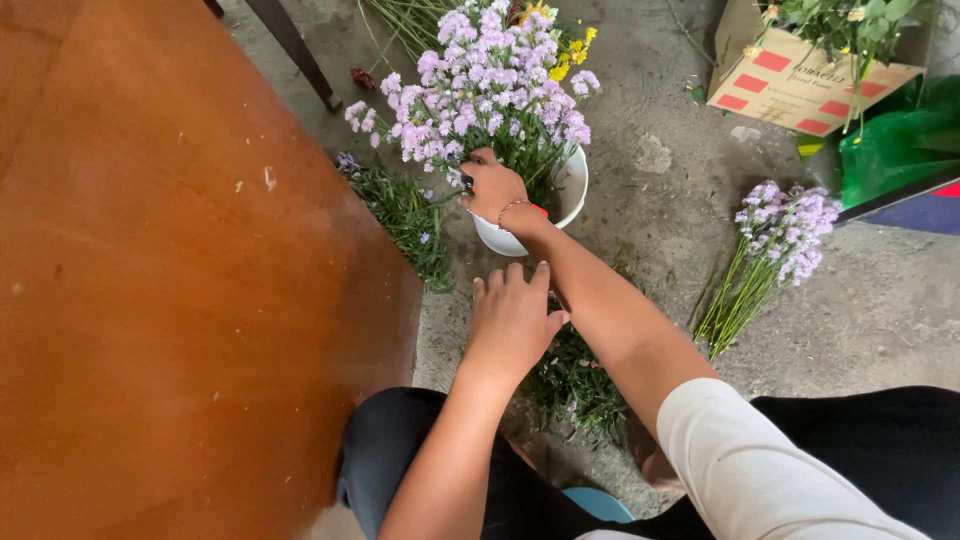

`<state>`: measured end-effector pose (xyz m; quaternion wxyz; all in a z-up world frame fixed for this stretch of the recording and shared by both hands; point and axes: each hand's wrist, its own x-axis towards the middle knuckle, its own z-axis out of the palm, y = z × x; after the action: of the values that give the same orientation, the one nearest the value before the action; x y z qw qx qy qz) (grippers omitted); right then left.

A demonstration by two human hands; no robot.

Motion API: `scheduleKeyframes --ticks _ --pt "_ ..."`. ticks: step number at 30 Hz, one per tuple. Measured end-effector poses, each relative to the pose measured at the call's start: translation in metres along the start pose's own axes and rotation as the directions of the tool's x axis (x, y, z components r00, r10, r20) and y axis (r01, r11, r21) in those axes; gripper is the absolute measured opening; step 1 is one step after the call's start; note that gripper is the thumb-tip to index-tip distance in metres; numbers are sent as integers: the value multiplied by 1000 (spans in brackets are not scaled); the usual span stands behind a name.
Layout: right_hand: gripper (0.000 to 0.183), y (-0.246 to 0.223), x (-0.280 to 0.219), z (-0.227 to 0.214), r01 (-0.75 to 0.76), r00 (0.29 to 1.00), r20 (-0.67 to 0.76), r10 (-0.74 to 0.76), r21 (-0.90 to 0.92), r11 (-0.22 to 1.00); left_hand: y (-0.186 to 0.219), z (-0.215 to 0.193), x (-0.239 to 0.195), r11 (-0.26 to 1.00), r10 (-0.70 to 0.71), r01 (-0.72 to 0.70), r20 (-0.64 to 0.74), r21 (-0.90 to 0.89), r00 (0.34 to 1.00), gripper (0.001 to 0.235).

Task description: The person prunes and cleans flower stems using shears. They remove leaves and smaller side-stems from individual flower stalks and place them into a white bucket.

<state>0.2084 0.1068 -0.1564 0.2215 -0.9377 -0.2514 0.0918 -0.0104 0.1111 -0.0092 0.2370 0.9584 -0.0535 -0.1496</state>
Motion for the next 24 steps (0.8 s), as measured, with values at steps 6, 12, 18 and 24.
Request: scheduleKeyframes --ticks 6,12,18,24 --pt "34 38 21 21 27 951 -307 30 178 984 -3 -28 -14 979 -165 183 -188 86 968 66" --pt "13 41 3 -46 106 789 -576 213 470 876 -8 -37 -15 986 -164 165 -406 -33 899 57" --pt "31 48 -3 -92 176 747 -628 219 504 846 -10 -32 -11 993 -85 31 -490 -118 867 51" --pt "16 12 -48 -156 374 757 -646 99 552 745 -11 -27 -1 966 -116 -32 -543 -256 832 46"
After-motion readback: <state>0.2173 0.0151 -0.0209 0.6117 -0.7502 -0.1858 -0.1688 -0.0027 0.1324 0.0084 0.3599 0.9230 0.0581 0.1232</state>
